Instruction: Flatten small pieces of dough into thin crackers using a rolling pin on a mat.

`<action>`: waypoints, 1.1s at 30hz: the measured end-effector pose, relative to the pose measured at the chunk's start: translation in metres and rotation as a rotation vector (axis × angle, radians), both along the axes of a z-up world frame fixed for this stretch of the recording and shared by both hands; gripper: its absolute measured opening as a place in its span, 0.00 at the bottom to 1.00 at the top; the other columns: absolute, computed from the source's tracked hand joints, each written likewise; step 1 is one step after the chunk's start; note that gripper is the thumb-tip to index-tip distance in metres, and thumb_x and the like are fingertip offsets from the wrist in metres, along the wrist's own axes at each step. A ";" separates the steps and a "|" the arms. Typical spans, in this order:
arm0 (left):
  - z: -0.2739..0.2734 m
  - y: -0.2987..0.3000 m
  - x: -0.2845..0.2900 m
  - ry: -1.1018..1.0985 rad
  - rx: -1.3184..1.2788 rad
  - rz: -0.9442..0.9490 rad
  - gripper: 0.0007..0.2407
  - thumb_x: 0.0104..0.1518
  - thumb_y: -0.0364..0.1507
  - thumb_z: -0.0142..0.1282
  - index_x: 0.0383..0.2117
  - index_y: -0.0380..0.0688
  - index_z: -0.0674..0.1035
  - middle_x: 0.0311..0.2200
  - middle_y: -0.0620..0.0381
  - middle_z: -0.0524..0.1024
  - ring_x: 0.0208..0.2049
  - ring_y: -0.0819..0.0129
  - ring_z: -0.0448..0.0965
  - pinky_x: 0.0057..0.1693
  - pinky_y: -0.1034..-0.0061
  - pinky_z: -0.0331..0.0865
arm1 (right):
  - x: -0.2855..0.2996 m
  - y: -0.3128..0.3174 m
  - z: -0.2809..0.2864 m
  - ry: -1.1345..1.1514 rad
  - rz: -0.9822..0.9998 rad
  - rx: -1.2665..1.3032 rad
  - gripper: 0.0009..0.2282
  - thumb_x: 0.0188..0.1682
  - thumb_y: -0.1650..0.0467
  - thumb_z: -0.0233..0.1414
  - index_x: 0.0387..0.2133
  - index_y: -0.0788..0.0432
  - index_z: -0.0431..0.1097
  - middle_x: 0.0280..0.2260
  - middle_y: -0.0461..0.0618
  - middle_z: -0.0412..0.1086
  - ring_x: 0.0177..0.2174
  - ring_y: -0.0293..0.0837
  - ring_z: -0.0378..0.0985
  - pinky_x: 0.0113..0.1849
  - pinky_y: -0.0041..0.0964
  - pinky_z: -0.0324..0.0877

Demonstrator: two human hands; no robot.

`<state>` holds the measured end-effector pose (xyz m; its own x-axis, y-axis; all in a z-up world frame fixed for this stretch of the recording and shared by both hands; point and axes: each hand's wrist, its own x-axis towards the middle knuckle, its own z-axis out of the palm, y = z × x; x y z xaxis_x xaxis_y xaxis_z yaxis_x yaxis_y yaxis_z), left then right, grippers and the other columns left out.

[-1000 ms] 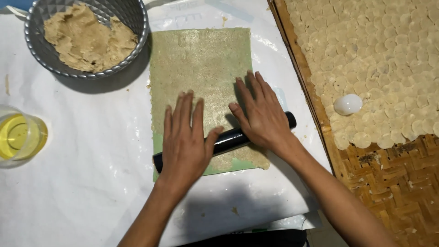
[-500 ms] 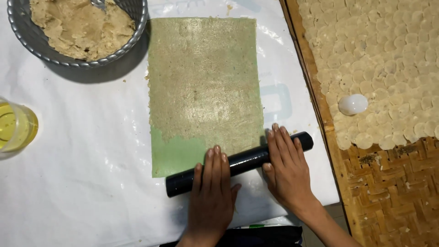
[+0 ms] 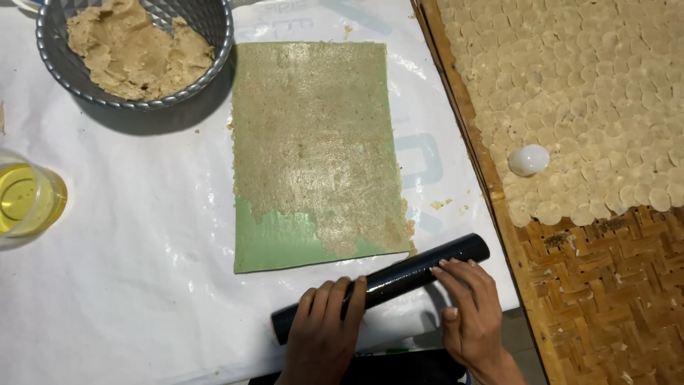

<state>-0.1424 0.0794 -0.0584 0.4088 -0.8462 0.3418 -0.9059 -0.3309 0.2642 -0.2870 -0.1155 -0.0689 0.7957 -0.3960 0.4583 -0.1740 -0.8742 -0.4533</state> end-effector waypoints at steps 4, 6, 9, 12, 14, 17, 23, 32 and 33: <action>0.011 0.000 0.005 -0.040 -0.027 -0.018 0.19 0.63 0.34 0.54 0.55 0.30 0.72 0.46 0.41 0.74 0.41 0.54 0.75 0.48 0.64 0.69 | 0.024 -0.011 0.014 -0.077 0.042 -0.058 0.24 0.60 0.58 0.29 0.46 0.62 0.71 0.43 0.56 0.75 0.43 0.50 0.77 0.53 0.51 0.72; 0.022 -0.006 0.018 -0.042 -0.022 0.057 0.19 0.62 0.35 0.54 0.53 0.31 0.74 0.45 0.43 0.75 0.40 0.56 0.76 0.47 0.64 0.70 | 0.056 -0.013 0.035 -0.078 0.089 -0.062 0.18 0.55 0.64 0.38 0.46 0.65 0.71 0.42 0.59 0.74 0.41 0.51 0.77 0.49 0.48 0.73; 0.035 -0.016 0.043 -0.013 -0.061 0.159 0.19 0.58 0.32 0.58 0.51 0.31 0.76 0.44 0.44 0.77 0.40 0.58 0.76 0.48 0.65 0.70 | 0.114 -0.018 0.054 -0.071 0.187 -0.084 0.13 0.52 0.70 0.47 0.46 0.66 0.71 0.41 0.59 0.74 0.37 0.50 0.76 0.43 0.44 0.74; 0.035 -0.021 0.060 0.018 -0.072 0.189 0.20 0.55 0.29 0.61 0.52 0.31 0.75 0.45 0.44 0.76 0.42 0.58 0.75 0.50 0.65 0.68 | 0.176 -0.020 0.056 -0.052 0.272 -0.121 0.14 0.57 0.67 0.44 0.47 0.65 0.70 0.44 0.60 0.73 0.41 0.52 0.75 0.45 0.46 0.72; 0.032 -0.022 0.063 0.019 -0.035 0.192 0.21 0.55 0.29 0.60 0.54 0.32 0.74 0.46 0.46 0.74 0.43 0.58 0.73 0.50 0.65 0.66 | 0.204 -0.019 0.050 -0.040 0.305 -0.136 0.17 0.60 0.64 0.40 0.49 0.65 0.68 0.49 0.62 0.70 0.48 0.56 0.74 0.49 0.50 0.71; 0.030 -0.021 0.065 0.080 -0.037 0.191 0.20 0.55 0.28 0.60 0.53 0.32 0.74 0.46 0.46 0.74 0.43 0.58 0.73 0.50 0.65 0.66 | 0.224 -0.017 0.041 0.183 0.325 -0.068 0.26 0.60 0.56 0.33 0.57 0.64 0.65 0.63 0.66 0.57 0.64 0.61 0.56 0.64 0.58 0.50; 0.044 -0.016 0.067 0.229 -0.034 0.255 0.26 0.56 0.42 0.62 0.55 0.34 0.73 0.54 0.44 0.72 0.55 0.51 0.72 0.59 0.58 0.64 | 0.195 -0.012 0.045 0.332 0.318 -0.056 0.30 0.59 0.55 0.33 0.66 0.65 0.53 0.68 0.66 0.50 0.69 0.59 0.45 0.66 0.55 0.39; 0.044 -0.020 0.055 0.263 -0.180 0.235 0.25 0.55 0.37 0.65 0.56 0.38 0.71 0.58 0.46 0.70 0.59 0.50 0.72 0.62 0.56 0.64 | 0.127 -0.002 0.044 0.309 0.253 -0.093 0.23 0.56 0.66 0.40 0.62 0.67 0.59 0.63 0.65 0.60 0.66 0.59 0.55 0.64 0.56 0.48; 0.041 -0.019 0.051 0.265 -0.181 0.231 0.26 0.55 0.38 0.65 0.57 0.39 0.70 0.57 0.46 0.70 0.59 0.50 0.72 0.62 0.56 0.65 | 0.120 0.000 0.042 0.270 0.227 -0.080 0.22 0.58 0.65 0.36 0.61 0.65 0.62 0.62 0.64 0.62 0.65 0.60 0.59 0.64 0.56 0.51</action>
<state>-0.0917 0.0607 -0.0172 0.6755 -0.6573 0.3343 -0.7058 -0.4449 0.5513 -0.1672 -0.1156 -0.0271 0.9559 -0.1664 0.2420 -0.0752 -0.9352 -0.3460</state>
